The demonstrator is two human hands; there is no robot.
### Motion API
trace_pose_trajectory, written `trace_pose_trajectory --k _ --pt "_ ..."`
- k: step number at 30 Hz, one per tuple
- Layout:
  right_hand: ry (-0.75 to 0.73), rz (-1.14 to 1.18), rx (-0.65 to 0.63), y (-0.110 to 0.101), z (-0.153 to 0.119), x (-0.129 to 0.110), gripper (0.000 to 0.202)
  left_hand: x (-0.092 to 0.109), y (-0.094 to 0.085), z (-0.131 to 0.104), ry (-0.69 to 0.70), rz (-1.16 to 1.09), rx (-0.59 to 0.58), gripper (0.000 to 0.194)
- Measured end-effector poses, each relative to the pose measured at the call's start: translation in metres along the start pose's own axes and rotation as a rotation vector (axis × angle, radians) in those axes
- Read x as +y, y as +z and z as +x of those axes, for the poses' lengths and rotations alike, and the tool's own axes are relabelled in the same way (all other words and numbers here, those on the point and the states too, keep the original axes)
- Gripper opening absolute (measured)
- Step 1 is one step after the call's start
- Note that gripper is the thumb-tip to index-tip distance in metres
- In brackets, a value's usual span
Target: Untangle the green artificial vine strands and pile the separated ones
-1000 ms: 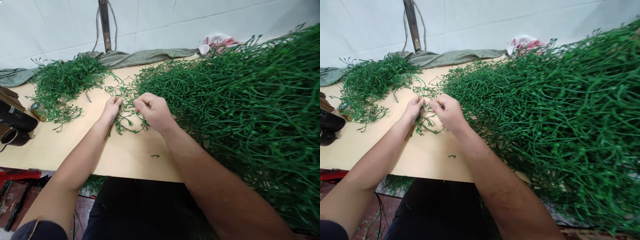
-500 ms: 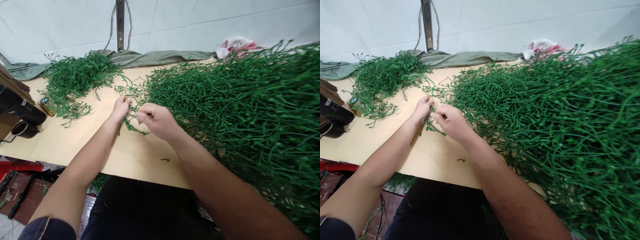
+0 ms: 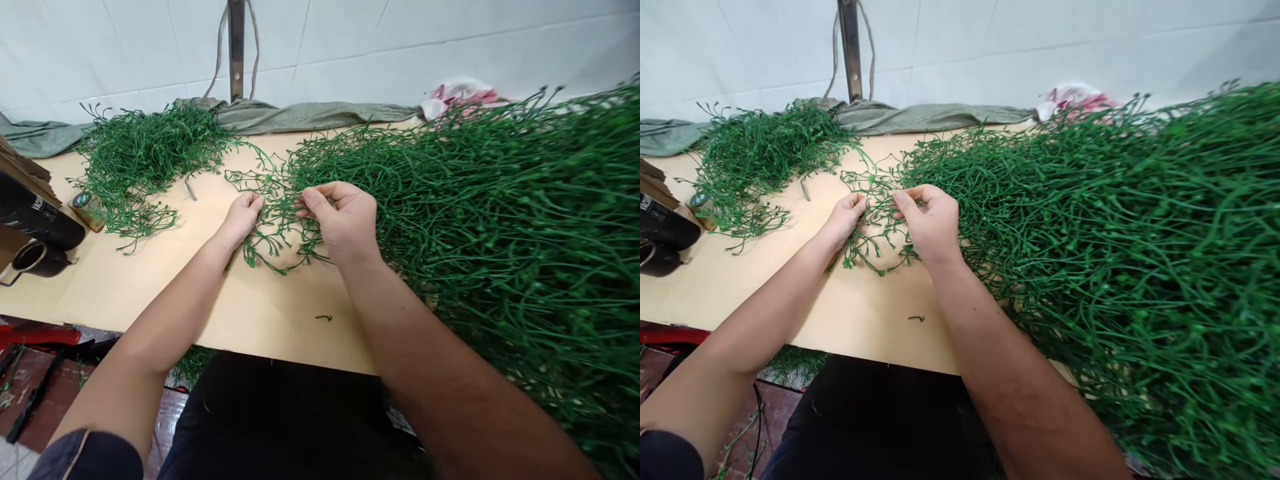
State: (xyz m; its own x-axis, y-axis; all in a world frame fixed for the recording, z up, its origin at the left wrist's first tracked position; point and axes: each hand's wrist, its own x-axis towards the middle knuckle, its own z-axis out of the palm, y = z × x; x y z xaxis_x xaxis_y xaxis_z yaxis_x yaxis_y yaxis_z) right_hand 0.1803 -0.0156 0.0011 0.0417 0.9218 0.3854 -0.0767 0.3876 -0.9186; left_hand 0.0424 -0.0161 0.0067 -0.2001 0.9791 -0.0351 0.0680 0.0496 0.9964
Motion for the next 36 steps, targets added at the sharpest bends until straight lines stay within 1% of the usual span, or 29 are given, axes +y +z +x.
trace_pose_trajectory --k 3,7,11,13,15,17,18,19,21,24,26,27,28,29,30,32,34,36 --pt "-0.003 0.077 -0.007 0.003 -0.004 -0.008 0.028 -0.001 -0.001 0.001 0.005 -0.017 -0.013 0.026" --pt "0.007 0.179 -0.105 0.009 -0.01 -0.014 0.035 -0.002 0.0 0.004 -0.009 -0.037 -0.03 0.024" --pt "0.04 0.217 -0.181 0.014 -0.015 -0.015 0.038 -0.005 0.002 0.008 0.019 -0.009 -0.019 0.025" --pt "0.043 0.227 -0.215 0.016 -0.021 -0.022 0.037 -0.006 0.001 0.011 0.022 0.005 0.034 0.026" --pt "0.029 0.247 -0.251 0.018 -0.028 -0.034 0.037 -0.006 -0.004 0.013 0.008 0.006 0.147 0.027" --pt "-0.023 0.233 -0.255 0.019 -0.034 -0.046 0.034 -0.004 -0.011 0.015 -0.012 -0.011 0.242 0.027" --pt "-0.064 0.2 -0.23 0.019 -0.034 -0.05 0.033 -0.003 -0.014 0.015 -0.016 -0.022 0.251 0.026" --pt "-0.11 0.149 -0.188 0.016 -0.032 -0.051 0.031 -0.002 -0.017 0.015 -0.014 -0.032 0.236 0.025" --pt "-0.185 0.022 -0.053 0.006 -0.021 -0.045 0.027 -0.001 -0.02 0.014 -0.004 -0.052 0.173 0.024" --pt "-0.259 -0.187 0.216 -0.02 0.004 -0.023 0.021 0.0 -0.019 0.01 0.0 -0.07 0.087 0.024" --pt "-0.308 -0.336 0.329 -0.038 0.018 -0.008 0.013 0.001 -0.017 0.007 -0.007 -0.069 0.04 0.024" --pt "-0.333 -0.413 0.35 -0.043 0.022 -0.002 0.012 0.002 -0.016 0.006 -0.009 -0.068 0.02 0.025" --pt "-0.356 -0.49 0.341 -0.046 0.023 0.003 0.019 0.003 -0.015 0.005 -0.011 -0.067 0.005 0.025" --pt "-0.376 -0.56 0.304 -0.044 0.022 0.006 0.026 0.003 -0.014 0.005 -0.014 -0.067 -0.007 0.025" --pt "-0.389 -0.623 0.24 -0.039 0.018 0.008 0.031 0.004 -0.014 0.004 -0.017 -0.067 -0.015 0.025" --pt "-0.39 -0.72 0.061 -0.021 0.007 0.008 0.032 0.004 -0.013 0.002 -0.015 -0.064 -0.028 0.024" --pt "-0.351 -0.786 -0.114 0.0 -0.006 0.006 0.028 0.003 -0.012 0.001 0.001 -0.053 -0.044 0.023" --pt "-0.297 -0.841 -0.242 0.016 -0.016 0.005 0.026 0.002 -0.011 0.001 0.021 -0.035 -0.064 0.022"
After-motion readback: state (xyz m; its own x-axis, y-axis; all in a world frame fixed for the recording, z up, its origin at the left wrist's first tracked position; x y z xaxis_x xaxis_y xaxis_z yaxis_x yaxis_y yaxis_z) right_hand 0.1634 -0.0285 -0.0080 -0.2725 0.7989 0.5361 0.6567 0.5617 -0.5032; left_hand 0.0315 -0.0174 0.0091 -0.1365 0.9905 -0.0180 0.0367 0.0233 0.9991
